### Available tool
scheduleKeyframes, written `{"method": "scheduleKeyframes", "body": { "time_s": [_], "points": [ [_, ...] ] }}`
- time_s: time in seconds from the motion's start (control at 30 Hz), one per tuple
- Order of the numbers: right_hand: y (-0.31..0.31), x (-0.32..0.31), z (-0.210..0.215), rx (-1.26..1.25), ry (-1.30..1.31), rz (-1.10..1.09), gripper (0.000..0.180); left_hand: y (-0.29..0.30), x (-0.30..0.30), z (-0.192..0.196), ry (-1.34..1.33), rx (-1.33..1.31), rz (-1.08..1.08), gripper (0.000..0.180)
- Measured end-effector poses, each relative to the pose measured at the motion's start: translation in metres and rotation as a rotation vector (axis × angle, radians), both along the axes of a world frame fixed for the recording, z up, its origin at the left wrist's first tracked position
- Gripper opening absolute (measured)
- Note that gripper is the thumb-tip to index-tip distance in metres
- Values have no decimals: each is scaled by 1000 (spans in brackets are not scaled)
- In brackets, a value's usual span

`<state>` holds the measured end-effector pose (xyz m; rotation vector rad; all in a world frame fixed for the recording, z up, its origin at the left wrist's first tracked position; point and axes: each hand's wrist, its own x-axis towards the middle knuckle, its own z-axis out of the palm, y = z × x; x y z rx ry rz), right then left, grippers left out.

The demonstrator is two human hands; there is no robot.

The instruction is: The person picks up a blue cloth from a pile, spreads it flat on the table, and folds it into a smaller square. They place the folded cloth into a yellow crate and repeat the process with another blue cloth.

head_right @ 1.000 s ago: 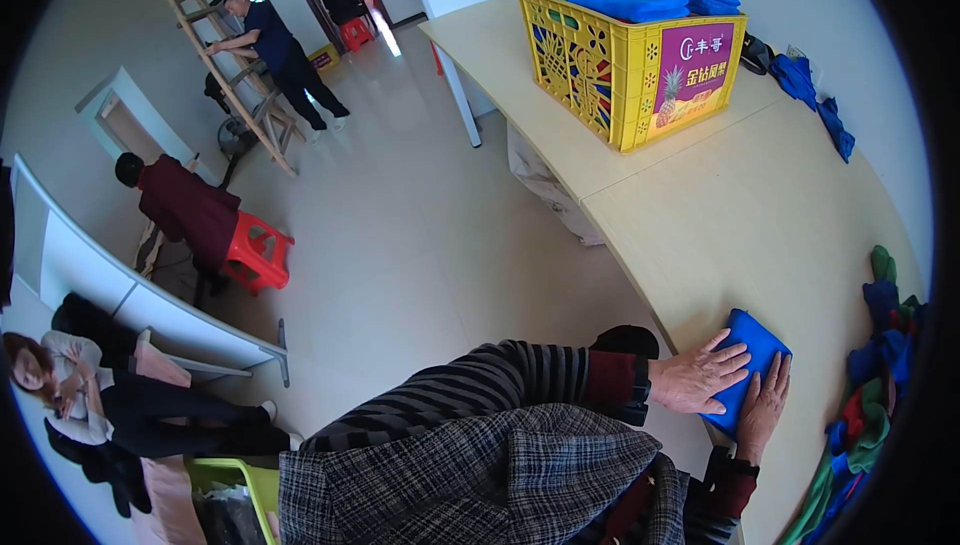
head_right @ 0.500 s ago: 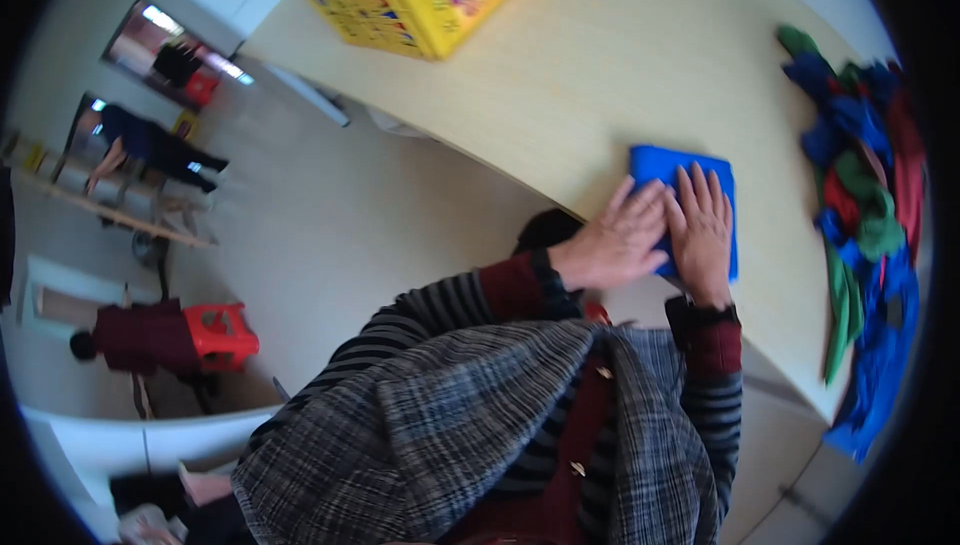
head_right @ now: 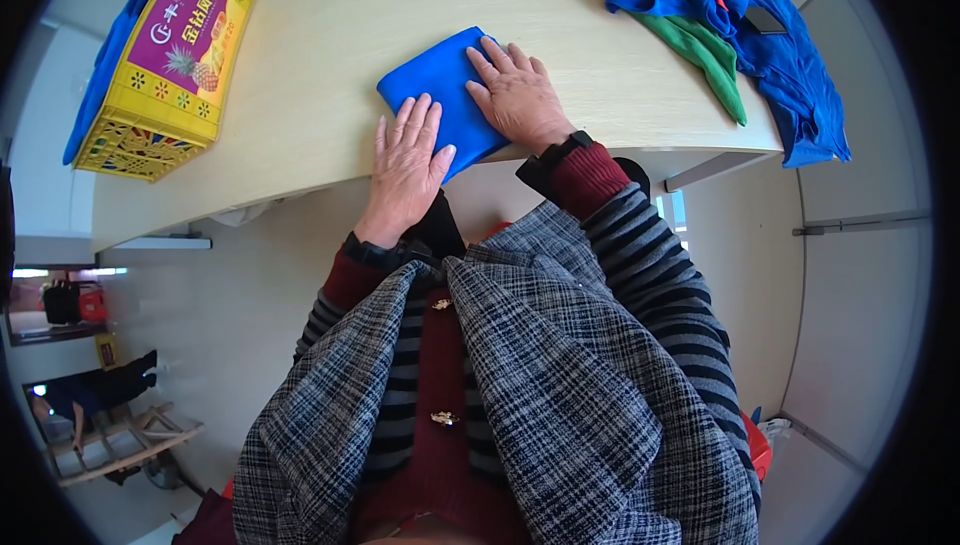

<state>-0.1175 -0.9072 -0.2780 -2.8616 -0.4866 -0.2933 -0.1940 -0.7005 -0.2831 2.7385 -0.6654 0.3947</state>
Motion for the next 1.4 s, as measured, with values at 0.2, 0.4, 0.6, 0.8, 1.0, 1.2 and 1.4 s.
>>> {"method": "scheduleKeyframes", "body": {
  "time_s": [0.2,0.4,0.6,0.8,1.0,1.2,1.4],
  "points": [
    [-16,-4,0,3,23,-40,57,21,11,-1,2,67,155,62],
    [17,-27,14,5,-123,39,56,23,27,5,0,79,207,60],
    [46,-32,0,14,-43,131,56,20,54,-6,81,-14,121,58],
    [11,-22,-8,20,-85,53,58,12,52,-5,74,44,135,58],
    [0,-18,-2,4,-44,-4,58,14,52,-7,30,105,183,57],
    [-1,-19,10,-109,-29,-22,57,7,42,6,-38,61,86,56],
    [25,-5,20,-24,49,149,56,-2,34,-3,-17,77,5,58]
  ]
}}
